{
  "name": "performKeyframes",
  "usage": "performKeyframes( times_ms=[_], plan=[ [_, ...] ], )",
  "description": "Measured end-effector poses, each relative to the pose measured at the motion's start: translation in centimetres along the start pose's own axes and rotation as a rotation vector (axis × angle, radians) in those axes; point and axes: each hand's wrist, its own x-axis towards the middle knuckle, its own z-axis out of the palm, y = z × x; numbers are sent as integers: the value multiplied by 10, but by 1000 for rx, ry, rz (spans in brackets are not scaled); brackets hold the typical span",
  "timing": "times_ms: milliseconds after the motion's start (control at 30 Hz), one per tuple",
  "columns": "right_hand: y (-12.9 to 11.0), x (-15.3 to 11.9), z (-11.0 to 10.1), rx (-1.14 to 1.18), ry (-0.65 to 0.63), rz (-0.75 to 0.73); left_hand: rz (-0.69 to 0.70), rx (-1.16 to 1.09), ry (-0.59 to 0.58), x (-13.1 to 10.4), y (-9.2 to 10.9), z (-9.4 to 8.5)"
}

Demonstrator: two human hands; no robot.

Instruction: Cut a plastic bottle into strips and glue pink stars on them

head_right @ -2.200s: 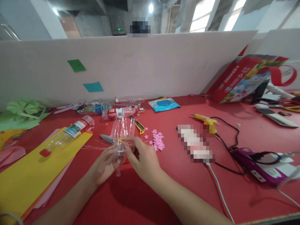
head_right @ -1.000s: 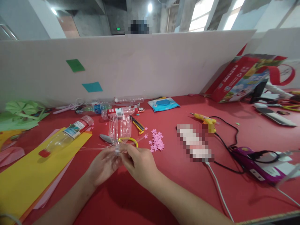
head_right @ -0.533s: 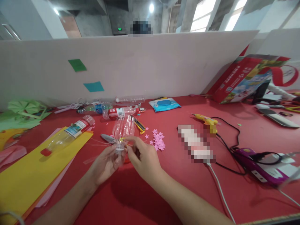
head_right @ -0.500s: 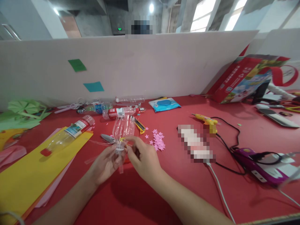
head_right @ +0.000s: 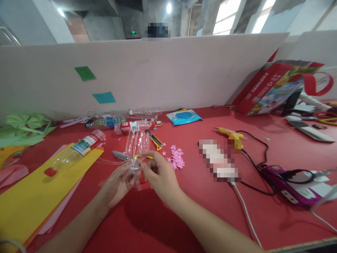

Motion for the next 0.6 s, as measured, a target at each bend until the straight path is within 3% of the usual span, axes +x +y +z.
performKeyframes(
  times_ms=[100,200,433,600],
  plan=[
    [0,1,0,94,-26,50,-19,-10,9,1,0,-1],
    [1,1,0,60,-29,8,-24,-3,7,1,-1,0],
    [9,0,-6,-431,46,-312,-14,-1,-20,-1,-3,2],
    [14,1,-6,-542,15,-509,-37,-46,4,0,0,5]
  ],
)
